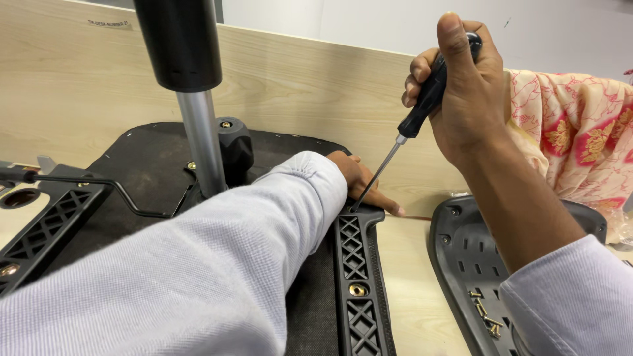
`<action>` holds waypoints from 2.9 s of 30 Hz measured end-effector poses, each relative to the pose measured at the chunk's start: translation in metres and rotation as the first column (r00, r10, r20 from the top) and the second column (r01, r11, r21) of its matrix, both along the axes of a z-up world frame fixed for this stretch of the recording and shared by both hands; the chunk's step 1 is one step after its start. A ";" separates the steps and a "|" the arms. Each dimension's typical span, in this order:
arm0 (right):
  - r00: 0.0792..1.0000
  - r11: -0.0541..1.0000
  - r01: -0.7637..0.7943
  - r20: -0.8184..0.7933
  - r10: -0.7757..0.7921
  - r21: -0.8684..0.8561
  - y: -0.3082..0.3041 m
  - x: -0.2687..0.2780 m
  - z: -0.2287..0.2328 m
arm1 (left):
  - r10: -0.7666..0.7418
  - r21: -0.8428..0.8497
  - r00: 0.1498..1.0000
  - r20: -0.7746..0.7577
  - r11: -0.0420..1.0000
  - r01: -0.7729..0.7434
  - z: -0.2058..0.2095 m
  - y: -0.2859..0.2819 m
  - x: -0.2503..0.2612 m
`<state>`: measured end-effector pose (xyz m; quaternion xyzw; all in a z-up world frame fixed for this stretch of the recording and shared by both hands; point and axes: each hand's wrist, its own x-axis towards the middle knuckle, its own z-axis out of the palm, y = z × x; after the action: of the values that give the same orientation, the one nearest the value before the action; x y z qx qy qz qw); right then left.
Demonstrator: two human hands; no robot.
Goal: The person uses a screwdriver to tighten screws into a black plastic frame attached to an inverted chair base. The hands hold the frame steady while turning the screwdriver repeatedly to secure the fasteners.
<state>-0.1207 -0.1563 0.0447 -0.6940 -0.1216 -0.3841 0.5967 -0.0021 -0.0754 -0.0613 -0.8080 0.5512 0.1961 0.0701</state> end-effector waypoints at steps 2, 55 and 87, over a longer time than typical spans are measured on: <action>1.000 1.000 -0.008 0.028 0.009 -0.012 -0.002 0.001 -0.001 | -0.046 0.024 0.999 0.007 0.999 0.046 0.006 0.001 0.001; 0.981 0.996 -0.080 -0.179 0.069 -0.051 0.043 -0.054 0.003 | -0.161 0.195 0.985 -0.064 0.966 0.170 0.021 0.002 0.012; 0.951 0.930 0.137 -0.216 -0.220 -0.342 0.024 -0.040 0.025 | -0.320 -0.127 0.946 0.049 0.937 0.324 0.001 -0.002 0.018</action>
<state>-0.1602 -0.1320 0.0697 -0.8333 -0.0423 -0.3213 0.4478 0.0162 -0.0769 -0.0599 -0.7123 0.6869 0.1334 0.0547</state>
